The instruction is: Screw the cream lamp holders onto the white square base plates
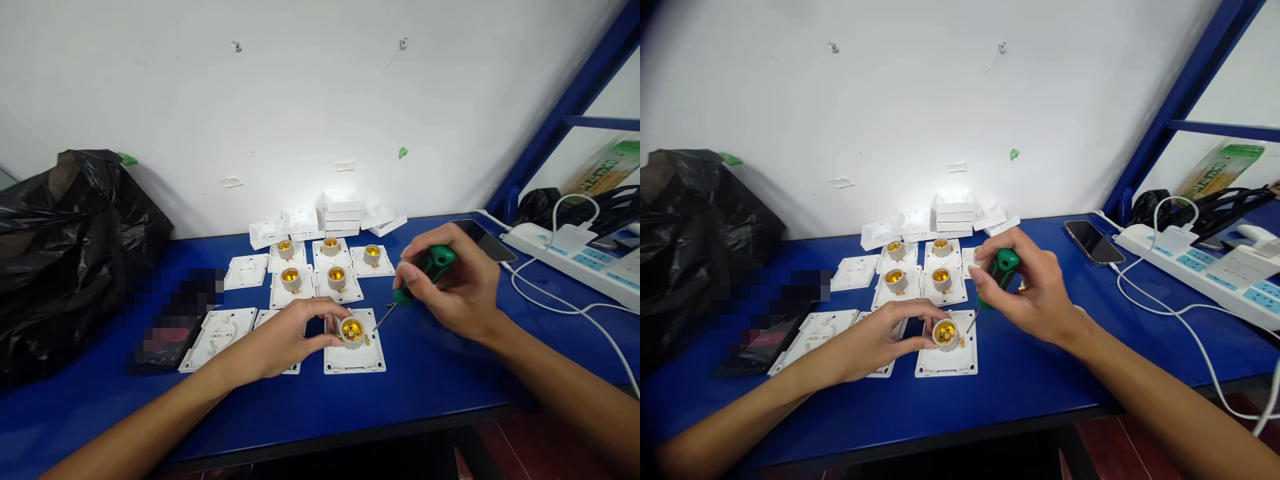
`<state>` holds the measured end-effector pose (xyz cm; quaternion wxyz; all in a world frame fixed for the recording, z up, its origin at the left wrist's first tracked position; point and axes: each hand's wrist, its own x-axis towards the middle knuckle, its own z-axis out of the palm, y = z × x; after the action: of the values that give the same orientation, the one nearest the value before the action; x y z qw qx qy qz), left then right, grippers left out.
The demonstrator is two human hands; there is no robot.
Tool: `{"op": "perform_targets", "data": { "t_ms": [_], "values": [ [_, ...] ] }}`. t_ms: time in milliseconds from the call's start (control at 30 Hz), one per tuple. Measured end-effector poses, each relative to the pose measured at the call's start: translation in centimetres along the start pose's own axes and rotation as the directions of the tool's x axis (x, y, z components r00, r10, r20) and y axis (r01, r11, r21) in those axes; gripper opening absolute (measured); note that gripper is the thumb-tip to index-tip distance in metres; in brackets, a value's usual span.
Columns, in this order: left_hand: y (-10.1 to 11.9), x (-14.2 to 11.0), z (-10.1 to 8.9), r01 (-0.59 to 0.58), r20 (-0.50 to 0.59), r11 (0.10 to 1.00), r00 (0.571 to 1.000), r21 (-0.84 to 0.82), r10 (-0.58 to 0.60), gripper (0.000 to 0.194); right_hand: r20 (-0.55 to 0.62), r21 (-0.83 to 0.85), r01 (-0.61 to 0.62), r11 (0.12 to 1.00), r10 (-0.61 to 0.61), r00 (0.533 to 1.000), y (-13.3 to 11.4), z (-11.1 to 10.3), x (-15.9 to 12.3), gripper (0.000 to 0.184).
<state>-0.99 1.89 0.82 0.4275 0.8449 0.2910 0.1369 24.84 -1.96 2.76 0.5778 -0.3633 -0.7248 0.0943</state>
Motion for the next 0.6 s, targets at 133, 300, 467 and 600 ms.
{"op": "perform_targets", "data": {
  "t_ms": [133, 300, 467, 600],
  "values": [
    [0.2, -0.5, 0.1, 0.043, 0.023, 0.998, 0.999, 0.045, -0.044, 0.036, -0.044, -0.232, 0.088, 0.969, -0.1, 0.994, 0.5, -1.2, 0.8, 0.01],
    [-0.1, -1.0, 1.2, 0.011, -0.041, 0.988, 0.999, 0.154, -0.004, 0.037, 0.116, -0.33, 0.126, 0.936, -0.092, 0.989, 1.3, -1.4, 1.4, 0.009],
    [-0.3, -1.2, 1.9, -0.033, -0.065, 0.978, 0.997, 0.208, 0.048, 0.033, 0.181, -0.325, 0.125, 0.937, -0.068, 0.981, 1.8, -1.0, 1.3, 0.008],
    [-0.2, -1.4, 2.0, -0.046, -0.062, 0.978, 0.996, 0.204, 0.06, 0.038, 0.186, -0.326, 0.118, 0.938, -0.058, 0.981, 1.8, -1.1, 1.4, 0.008]
  ]
}}
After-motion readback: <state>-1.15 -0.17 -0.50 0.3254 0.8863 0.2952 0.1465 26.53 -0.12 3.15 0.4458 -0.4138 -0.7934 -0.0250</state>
